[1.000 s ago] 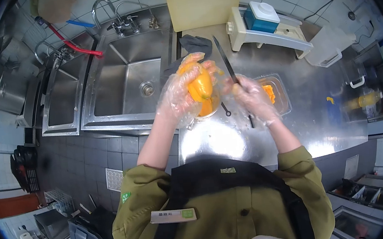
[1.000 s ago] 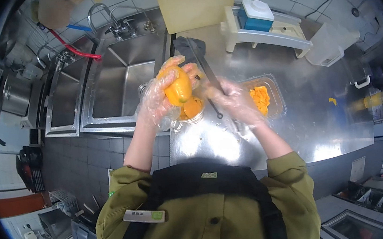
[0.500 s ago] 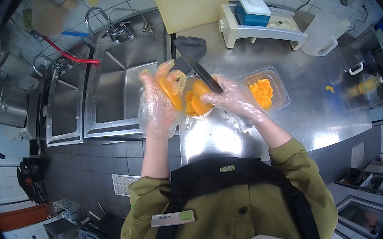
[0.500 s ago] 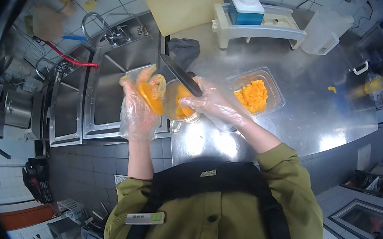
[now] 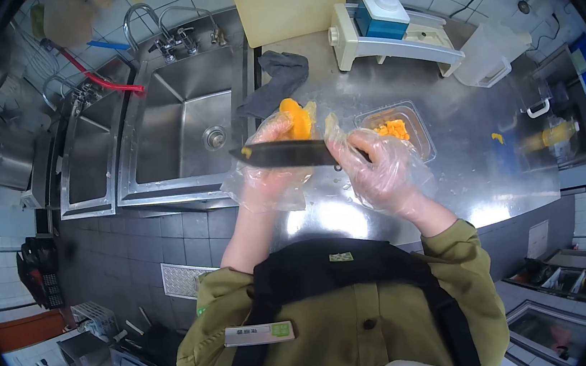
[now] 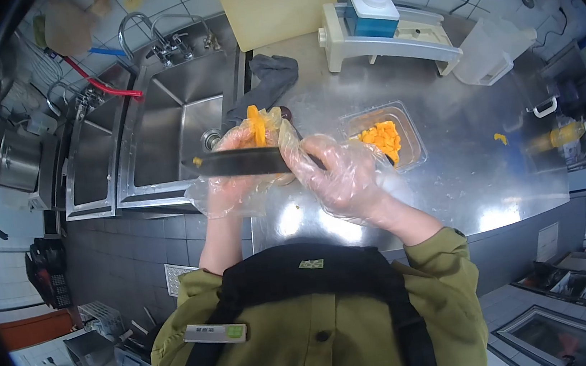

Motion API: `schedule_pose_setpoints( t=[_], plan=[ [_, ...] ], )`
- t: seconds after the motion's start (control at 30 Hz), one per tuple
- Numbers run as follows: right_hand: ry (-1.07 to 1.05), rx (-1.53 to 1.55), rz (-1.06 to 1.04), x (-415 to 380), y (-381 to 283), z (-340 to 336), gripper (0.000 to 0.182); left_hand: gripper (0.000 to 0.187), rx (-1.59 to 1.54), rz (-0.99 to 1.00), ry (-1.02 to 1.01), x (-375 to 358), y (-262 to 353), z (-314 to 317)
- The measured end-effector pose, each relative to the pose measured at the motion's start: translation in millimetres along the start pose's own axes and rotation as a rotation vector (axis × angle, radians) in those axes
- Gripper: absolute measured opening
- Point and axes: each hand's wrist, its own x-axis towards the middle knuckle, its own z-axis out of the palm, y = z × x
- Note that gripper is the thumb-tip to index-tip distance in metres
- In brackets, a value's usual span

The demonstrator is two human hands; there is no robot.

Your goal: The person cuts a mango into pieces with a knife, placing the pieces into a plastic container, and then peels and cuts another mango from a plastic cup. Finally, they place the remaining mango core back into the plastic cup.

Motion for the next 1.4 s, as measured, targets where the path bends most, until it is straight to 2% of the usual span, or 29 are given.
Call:
schedule_pose_setpoints(
  t=[0.03, 0.1, 0.2, 0.3, 0.5, 0.6, 0.7, 0.8, 0.9, 1.1, 1.2, 1.33, 1.4],
  plan=[
    [0.018, -0.027, -0.02, -1, 1, -1, 0.047, 0.027, 0.244, 0.126, 0.088, -1, -5, 2],
    [0.055, -0.08, -0.062, -3, 4, -1, 0.045, 0.033, -0.029, -0.031, 0.145, -4, -1, 14],
    [0.071, -0.114, -0.042, -6, 7, -3, 0.047, 0.031, 0.071, 0.031, 0.268, -8, -12, 17],
    [0.035, -0.101, -0.042, -3, 8, -6, 0.047, 0.028, -0.094, 0.012, 0.134, -13, -11, 30],
    [0.021, -0.104, -0.005, -3, 4, -9, 0.049, 0.026, -0.096, 0.084, 0.149, -18, -16, 50],
    [0.048, -0.102, -0.002, -3, 5, -4, 0.05, 0.03, 0.062, 0.157, 0.098, -18, -17, 47],
    [-0.008, -0.055, 0.054, 0, 3, -8, 0.055, 0.033, 0.176, 0.219, 0.157, -21, -19, 60],
    [0.036, -0.111, -0.013, 0, 5, -3, 0.052, 0.035, 0.187, 0.234, 0.068, -23, -17, 62],
    [0.07, -0.094, 0.017, 1, 7, 1, 0.053, 0.034, 0.238, 0.153, -0.036, -19, -13, 54],
    [0.086, -0.042, 0.016, 5, 5, 1, 0.054, 0.037, 0.479, 0.124, -0.136, -27, 0, 62],
    [0.045, 0.01, 0.031, 7, 5, -2, 0.053, 0.043, 0.936, 0.298, -0.271, -28, 16, 63],
    [-0.017, 0.135, 0.0, 17, 5, -13, 0.049, 0.049, 1.238, 0.277, -0.546, -24, 43, 61],
    [-0.04, 0.173, -0.014, 22, 4, -17, 0.048, 0.048, 1.57, 0.356, -0.693, -23, 54, 71]
  ],
)
